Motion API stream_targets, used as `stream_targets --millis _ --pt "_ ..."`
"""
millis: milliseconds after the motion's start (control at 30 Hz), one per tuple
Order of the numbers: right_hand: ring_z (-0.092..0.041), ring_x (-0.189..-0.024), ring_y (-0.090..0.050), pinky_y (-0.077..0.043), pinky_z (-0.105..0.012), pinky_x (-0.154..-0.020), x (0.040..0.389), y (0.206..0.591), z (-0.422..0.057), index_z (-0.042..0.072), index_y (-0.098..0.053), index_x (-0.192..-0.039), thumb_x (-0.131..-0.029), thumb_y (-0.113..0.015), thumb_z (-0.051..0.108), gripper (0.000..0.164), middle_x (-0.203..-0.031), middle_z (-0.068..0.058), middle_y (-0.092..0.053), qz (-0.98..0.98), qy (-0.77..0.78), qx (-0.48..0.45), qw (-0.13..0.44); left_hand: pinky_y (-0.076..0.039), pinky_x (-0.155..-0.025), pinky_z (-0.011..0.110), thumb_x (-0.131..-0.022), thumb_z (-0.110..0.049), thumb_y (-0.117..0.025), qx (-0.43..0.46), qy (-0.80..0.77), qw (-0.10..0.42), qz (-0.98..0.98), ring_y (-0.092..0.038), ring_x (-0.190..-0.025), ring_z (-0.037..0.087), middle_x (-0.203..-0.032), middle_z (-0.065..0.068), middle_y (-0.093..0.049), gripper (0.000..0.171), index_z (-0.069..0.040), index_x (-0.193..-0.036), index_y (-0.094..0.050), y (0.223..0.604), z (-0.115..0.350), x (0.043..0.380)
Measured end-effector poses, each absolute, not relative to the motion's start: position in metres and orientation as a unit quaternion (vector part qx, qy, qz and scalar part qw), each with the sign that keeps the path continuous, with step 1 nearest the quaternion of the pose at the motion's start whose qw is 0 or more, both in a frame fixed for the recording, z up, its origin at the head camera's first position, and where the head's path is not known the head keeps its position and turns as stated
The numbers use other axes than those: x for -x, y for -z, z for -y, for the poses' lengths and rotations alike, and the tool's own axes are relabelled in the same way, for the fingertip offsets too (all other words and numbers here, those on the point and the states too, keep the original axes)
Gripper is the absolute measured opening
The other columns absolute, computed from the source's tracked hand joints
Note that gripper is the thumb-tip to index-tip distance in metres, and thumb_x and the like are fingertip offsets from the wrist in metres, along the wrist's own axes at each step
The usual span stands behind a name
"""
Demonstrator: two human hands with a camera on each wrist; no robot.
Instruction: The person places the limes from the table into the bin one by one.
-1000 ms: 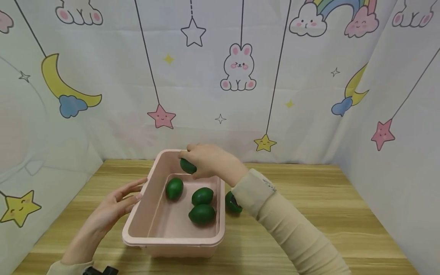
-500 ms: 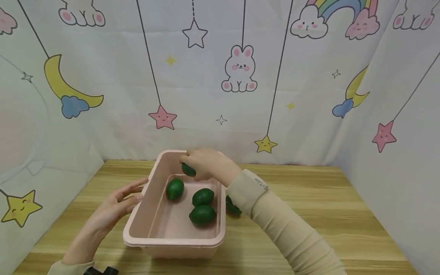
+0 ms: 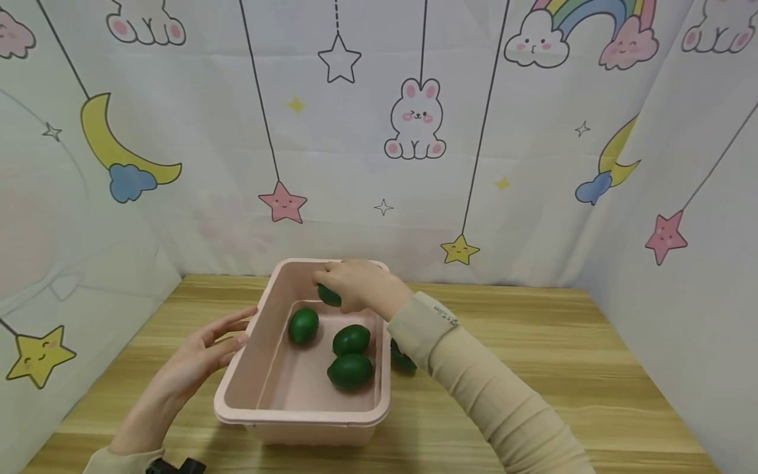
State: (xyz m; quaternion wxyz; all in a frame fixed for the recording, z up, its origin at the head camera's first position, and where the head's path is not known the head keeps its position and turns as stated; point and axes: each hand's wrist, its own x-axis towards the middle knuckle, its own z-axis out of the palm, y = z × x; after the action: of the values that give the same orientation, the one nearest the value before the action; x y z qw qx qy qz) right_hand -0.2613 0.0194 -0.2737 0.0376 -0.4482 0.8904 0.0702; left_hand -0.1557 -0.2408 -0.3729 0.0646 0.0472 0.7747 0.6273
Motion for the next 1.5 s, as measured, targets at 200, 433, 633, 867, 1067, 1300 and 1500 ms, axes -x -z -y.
stream_targets --millis 200,433,633,867,1067,1300,1500 --pt "-0.019 -0.111 -0.057 -0.049 -0.035 -0.097 0.266 0.278 -0.017 0.019 -0.050 -0.130 -0.084 -0.073 0.020 0.051 -0.125 -0.002 -0.056 -0.892 -0.091 0.440 0.037 -0.048 -0.091 0.025 -0.097 -0.030 -0.057 -0.045 -0.628 0.066 -0.774 -0.059 -0.109 0.002 -0.144 0.018 -0.039 0.059 -0.017 -0.149 -0.035 0.373 0.241 0.156" --pt "-0.016 -0.112 -0.057 -0.049 -0.032 -0.096 0.268 0.282 -0.015 0.020 -0.051 -0.128 -0.084 -0.073 0.020 0.050 -0.125 -0.001 -0.056 -0.890 -0.104 0.441 0.044 -0.048 -0.091 0.026 -0.096 -0.031 -0.058 -0.044 -0.628 0.066 -0.774 -0.060 -0.109 0.004 -0.144 0.018 -0.039 0.059 -0.017 -0.149 -0.035 0.373 0.241 0.156" --pt "-0.019 -0.116 -0.055 -0.048 -0.032 -0.098 0.268 0.284 -0.016 0.017 -0.051 -0.129 -0.083 -0.074 0.016 0.051 -0.126 -0.005 -0.056 -0.887 -0.085 0.450 0.053 -0.048 -0.091 0.027 -0.097 -0.030 -0.058 -0.046 -0.628 0.065 -0.775 -0.061 -0.106 0.003 -0.143 0.019 -0.040 0.059 -0.016 -0.149 -0.035 0.373 0.241 0.156" --pt "-0.020 -0.116 -0.056 -0.047 -0.034 -0.100 0.270 0.288 -0.019 0.017 -0.051 -0.130 -0.082 -0.076 0.017 0.054 -0.125 -0.005 -0.056 -0.887 -0.089 0.451 0.054 -0.048 -0.090 0.026 -0.097 -0.029 -0.057 -0.047 -0.629 0.064 -0.773 -0.061 -0.105 0.002 -0.143 0.020 -0.040 0.059 -0.014 -0.149 -0.035 0.373 0.240 0.157" --pt "-0.019 -0.118 -0.056 -0.048 -0.033 -0.100 0.270 0.289 -0.020 0.017 -0.051 -0.132 -0.083 -0.075 0.017 0.054 -0.128 -0.004 -0.055 -0.892 -0.084 0.440 0.066 -0.048 -0.090 0.025 -0.097 -0.029 -0.058 -0.043 -0.628 0.066 -0.774 -0.061 -0.105 0.002 -0.143 0.019 -0.040 0.059 -0.015 -0.149 -0.035 0.373 0.240 0.157" --pt "-0.018 -0.120 -0.055 -0.047 -0.033 -0.101 0.271 0.290 -0.022 0.017 -0.051 -0.133 -0.083 -0.076 0.017 0.056 -0.129 -0.004 -0.056 -0.895 -0.082 0.432 0.071 -0.048 -0.091 0.026 -0.096 -0.030 -0.058 -0.043 -0.627 0.066 -0.775 -0.061 -0.106 0.003 -0.144 0.019 -0.040 0.059 -0.016 -0.149 -0.036 0.373 0.240 0.157" --pt "-0.021 -0.115 -0.057 -0.048 -0.035 -0.098 0.273 0.292 -0.024 0.017 -0.051 -0.132 -0.082 -0.076 0.018 0.057 -0.126 -0.006 -0.057 -0.894 -0.087 0.435 0.067 -0.048 -0.090 0.026 -0.097 -0.028 -0.057 -0.048 -0.629 0.062 -0.774 -0.062 -0.104 0.004 -0.143 0.020 -0.040 0.058 -0.014 -0.149 -0.035 0.374 0.241 0.156"
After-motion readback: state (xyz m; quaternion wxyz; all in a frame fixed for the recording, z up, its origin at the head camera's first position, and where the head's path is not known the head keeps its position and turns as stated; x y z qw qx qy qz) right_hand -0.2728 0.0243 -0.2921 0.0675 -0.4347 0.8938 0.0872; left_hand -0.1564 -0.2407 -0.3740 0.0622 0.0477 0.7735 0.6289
